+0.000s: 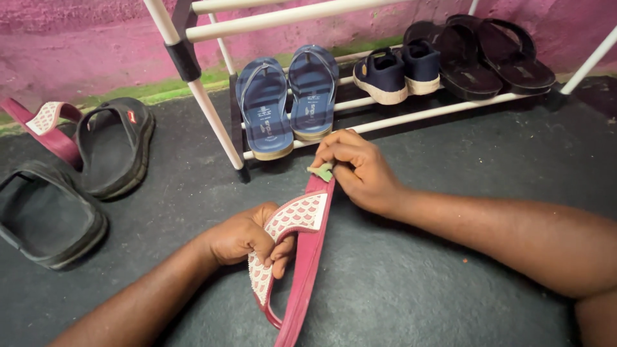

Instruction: The person wipes the interior and exterior of a beige flip-flop with a green cloth, then places it on a shoe rack. They then pick up a pink slipper and wipe its interior and exterior surfaces with the same cloth.

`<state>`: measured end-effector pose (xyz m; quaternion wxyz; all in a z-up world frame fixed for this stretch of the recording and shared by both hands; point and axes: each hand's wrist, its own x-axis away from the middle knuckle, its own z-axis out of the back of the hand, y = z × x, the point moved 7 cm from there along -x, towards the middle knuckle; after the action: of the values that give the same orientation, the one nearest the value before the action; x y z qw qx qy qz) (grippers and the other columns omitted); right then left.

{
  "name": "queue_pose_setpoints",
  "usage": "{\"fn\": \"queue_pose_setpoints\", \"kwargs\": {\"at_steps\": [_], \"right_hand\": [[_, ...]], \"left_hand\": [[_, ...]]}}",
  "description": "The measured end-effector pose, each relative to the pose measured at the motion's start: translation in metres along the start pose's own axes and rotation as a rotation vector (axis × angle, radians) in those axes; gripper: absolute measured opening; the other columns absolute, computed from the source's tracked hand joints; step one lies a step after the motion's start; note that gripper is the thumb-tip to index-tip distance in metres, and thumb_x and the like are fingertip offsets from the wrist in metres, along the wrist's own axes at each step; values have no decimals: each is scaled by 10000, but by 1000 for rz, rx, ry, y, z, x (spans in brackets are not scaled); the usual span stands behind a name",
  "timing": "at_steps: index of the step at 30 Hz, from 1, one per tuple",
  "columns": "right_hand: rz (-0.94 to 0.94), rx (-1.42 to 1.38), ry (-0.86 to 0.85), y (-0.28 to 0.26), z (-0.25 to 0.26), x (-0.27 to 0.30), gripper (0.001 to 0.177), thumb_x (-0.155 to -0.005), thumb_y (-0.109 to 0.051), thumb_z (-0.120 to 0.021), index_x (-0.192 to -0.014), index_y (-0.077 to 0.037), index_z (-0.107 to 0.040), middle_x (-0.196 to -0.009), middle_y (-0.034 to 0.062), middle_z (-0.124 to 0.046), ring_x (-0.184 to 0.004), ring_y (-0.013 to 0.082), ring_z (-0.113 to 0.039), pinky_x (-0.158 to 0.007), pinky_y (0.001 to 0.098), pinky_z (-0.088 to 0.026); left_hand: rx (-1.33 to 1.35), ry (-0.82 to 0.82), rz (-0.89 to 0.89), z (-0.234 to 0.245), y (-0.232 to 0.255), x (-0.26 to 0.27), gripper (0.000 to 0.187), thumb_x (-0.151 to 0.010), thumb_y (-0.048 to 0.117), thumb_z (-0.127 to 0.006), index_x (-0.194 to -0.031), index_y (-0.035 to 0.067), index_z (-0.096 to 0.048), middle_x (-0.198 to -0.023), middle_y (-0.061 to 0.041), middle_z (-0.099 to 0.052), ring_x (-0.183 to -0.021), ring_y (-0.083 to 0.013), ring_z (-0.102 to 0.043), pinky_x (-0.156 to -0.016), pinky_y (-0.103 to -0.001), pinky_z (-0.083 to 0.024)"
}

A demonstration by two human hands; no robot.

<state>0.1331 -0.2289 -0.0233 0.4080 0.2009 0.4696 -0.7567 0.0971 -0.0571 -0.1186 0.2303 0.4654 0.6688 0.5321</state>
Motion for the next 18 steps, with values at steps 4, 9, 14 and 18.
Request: {"fn": "queue_pose_setpoints", "kwargs": {"at_steps": [4,9,14,18], "right_hand": [[29,-21,5,-20,-4,16,304,-834,123,-488,-1012,-23,-688,-1088,110,-634,-1039,233,-636,-907,332,-516],[564,-130,-236,-85,-19,51,279,-842,112,-558,-1077,-12,-642,-1166,160,-610,-1101,317,-609,-975,448,-488],[558,10,-220,-59,-14,31,290,-752,90,-543,-1017,-8,-608,-1118,181,-599,-1085,351,-591,-972,491,-495],[209,141,2,-16,1,5,225,-792,108,-540,-960,-1,-641,-1065,146,-639,-1017,306,-610,-890,387,-505]], "left_hand": [[-27,18,-7,-6,4,1,128,-545,-70,-595,-664,-30,-619,-659,-181,-689,-619,-241,-721,-573,-296,-542],[-63,69,0,-10,5,2,143,-559,-81,-586,-681,-17,-627,-645,-143,-661,-632,-245,-733,-584,-300,-550],[-62,41,9,-4,1,1,121,-547,-66,-596,-659,-23,-616,-636,-160,-668,-631,-252,-733,-577,-316,-555],[-49,-13,-22,-3,0,0,113,-549,-49,-608,-660,-24,-608,-644,-162,-665,-645,-249,-732,-577,-308,-543]]}}
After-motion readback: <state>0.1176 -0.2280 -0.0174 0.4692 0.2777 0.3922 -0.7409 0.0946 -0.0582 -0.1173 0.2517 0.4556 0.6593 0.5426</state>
